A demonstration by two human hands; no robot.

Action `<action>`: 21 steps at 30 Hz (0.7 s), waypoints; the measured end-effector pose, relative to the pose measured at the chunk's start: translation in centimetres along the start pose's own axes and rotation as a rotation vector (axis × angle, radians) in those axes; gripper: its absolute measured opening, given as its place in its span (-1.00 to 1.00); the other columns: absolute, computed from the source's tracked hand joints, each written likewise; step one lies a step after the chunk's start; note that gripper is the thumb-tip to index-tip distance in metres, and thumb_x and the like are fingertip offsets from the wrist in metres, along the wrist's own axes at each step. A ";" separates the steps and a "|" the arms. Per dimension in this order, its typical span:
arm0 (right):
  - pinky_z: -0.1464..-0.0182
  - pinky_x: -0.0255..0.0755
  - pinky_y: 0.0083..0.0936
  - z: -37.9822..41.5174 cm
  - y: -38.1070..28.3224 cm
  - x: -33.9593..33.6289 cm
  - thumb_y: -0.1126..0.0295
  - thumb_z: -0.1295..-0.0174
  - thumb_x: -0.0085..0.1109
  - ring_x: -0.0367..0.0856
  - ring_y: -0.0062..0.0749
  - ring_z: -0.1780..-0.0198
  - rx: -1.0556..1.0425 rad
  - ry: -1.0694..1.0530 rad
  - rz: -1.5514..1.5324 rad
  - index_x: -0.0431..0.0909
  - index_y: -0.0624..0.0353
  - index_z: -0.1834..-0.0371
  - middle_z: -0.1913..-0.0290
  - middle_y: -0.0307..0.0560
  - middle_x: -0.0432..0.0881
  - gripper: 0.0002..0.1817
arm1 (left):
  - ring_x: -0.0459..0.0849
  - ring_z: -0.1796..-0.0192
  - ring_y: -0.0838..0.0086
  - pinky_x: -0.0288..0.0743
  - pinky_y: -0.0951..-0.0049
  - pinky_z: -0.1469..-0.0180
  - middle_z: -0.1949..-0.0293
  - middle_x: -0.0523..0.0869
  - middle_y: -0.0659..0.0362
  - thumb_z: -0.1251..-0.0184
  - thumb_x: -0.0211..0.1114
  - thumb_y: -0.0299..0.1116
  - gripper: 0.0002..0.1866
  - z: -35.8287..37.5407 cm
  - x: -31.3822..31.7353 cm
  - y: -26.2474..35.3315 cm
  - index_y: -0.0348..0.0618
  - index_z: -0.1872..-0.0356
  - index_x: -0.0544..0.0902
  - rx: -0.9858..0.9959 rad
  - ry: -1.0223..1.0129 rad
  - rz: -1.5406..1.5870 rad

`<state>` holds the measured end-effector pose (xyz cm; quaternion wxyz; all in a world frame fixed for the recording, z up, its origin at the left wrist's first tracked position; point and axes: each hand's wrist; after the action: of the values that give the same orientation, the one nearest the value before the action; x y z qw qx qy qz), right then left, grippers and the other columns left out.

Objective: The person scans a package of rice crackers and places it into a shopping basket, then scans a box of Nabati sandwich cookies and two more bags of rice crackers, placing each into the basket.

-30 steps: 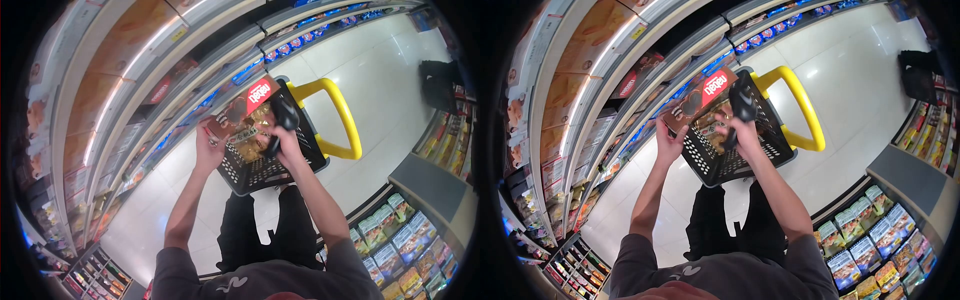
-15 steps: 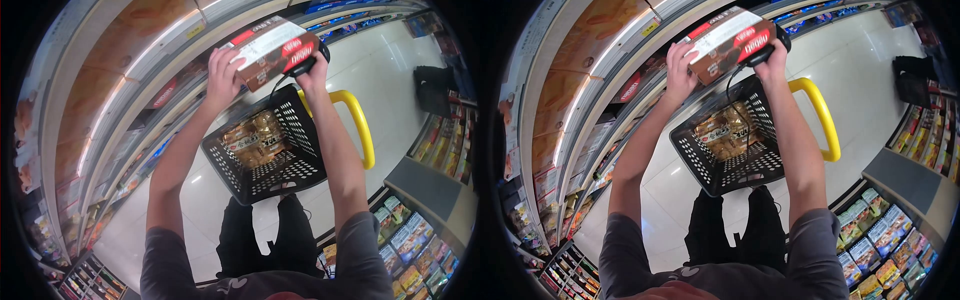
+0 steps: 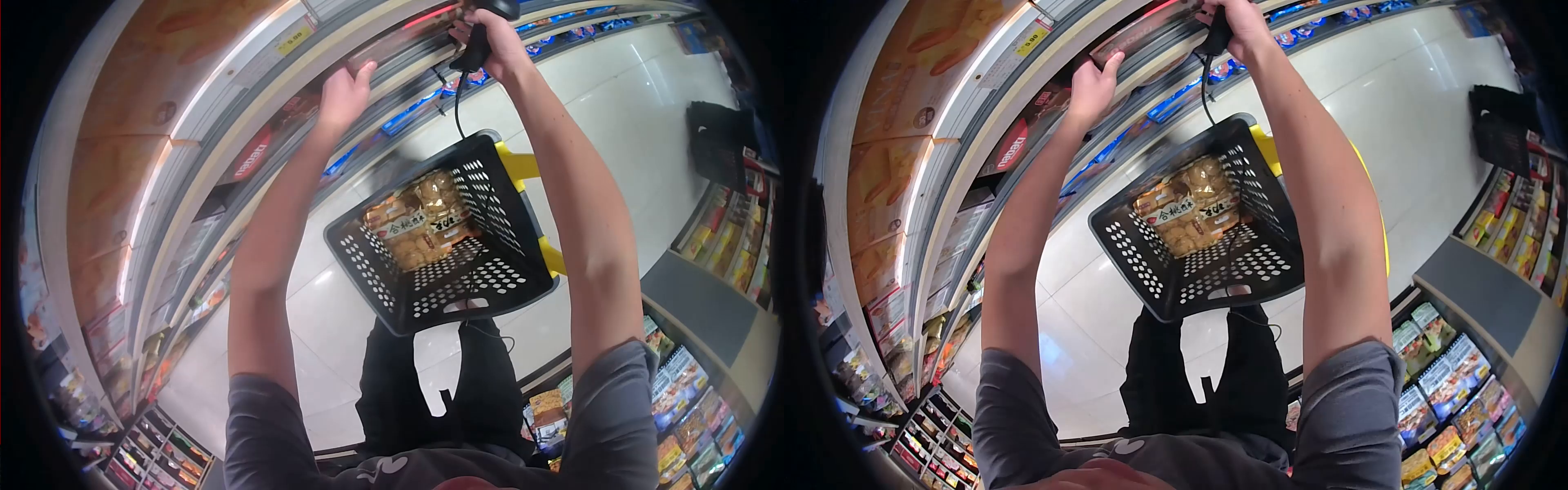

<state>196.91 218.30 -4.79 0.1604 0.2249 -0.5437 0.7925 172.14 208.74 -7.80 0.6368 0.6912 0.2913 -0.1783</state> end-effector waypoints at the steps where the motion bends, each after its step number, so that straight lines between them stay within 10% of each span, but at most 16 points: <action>1: 0.37 0.54 -0.46 -0.8 0.6 0.3 0.52 -0.11 0.08 0.61 -0.39 0.37 0.020 0.024 0.007 0.58 0.26 0.20 0.40 -0.09 0.63 -0.81 | 0.64 0.23 -0.24 0.49 0.03 0.09 0.43 0.64 -0.36 -0.33 0.30 -0.04 -0.48 0.0 -0.4 0.6 -0.50 0.38 0.61 -0.218 -0.074 -0.049; 7: 0.38 0.50 -0.55 -0.9 0.7 2.9 0.50 -0.09 0.12 0.58 -0.41 0.44 -0.030 0.120 0.206 0.60 0.27 0.30 0.45 -0.12 0.62 -0.86 | 0.69 0.41 0.06 0.51 0.12 0.14 0.64 0.62 -0.17 -0.28 0.35 -0.02 -0.40 0.9 -0.2 3.7 -0.50 0.65 0.57 -0.463 0.065 0.032; 13: 0.31 0.57 -0.54 -1.4 1.2 4.1 0.46 -0.18 0.13 0.62 -0.43 0.40 0.019 0.092 0.224 0.62 0.30 0.31 0.43 -0.10 0.65 -0.86 | 0.45 -0.25 0.03 0.29 0.24 -0.29 -0.24 0.36 -0.46 -0.27 0.37 -0.22 -0.31 3.3 1.4 5.1 -0.69 -0.13 0.31 -0.452 0.369 0.411; 16: 0.30 0.58 -0.54 -1.3 1.3 4.4 0.46 -0.19 0.12 0.64 -0.43 0.40 0.037 0.082 0.235 0.63 0.31 0.31 0.43 -0.09 0.65 -0.85 | 0.35 -0.35 0.04 0.21 0.24 -0.38 -0.31 0.29 -0.35 -0.32 0.30 -0.33 -0.22 5.0 2.6 4.5 -0.58 -0.35 0.06 -0.269 0.399 0.532; 21: 0.34 0.57 -0.54 -1.0 1.4 4.3 0.50 -0.18 0.11 0.62 -0.44 0.44 0.042 0.096 0.278 0.61 0.32 0.36 0.45 -0.09 0.64 -0.88 | 0.46 -0.18 0.38 0.34 0.35 -0.31 -0.21 0.41 0.05 -0.29 0.26 -0.58 -0.37 11.1 1.3 7.8 -0.24 -0.35 0.22 -0.335 0.533 0.721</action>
<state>192.40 218.78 -3.89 0.0700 0.1125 -0.5446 0.8282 179.42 197.91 -3.90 0.6636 0.6579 0.2107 0.2870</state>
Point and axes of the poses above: each hand's wrist, its own z-axis away from the middle knuckle, its own x-axis out of the palm, y = z × x
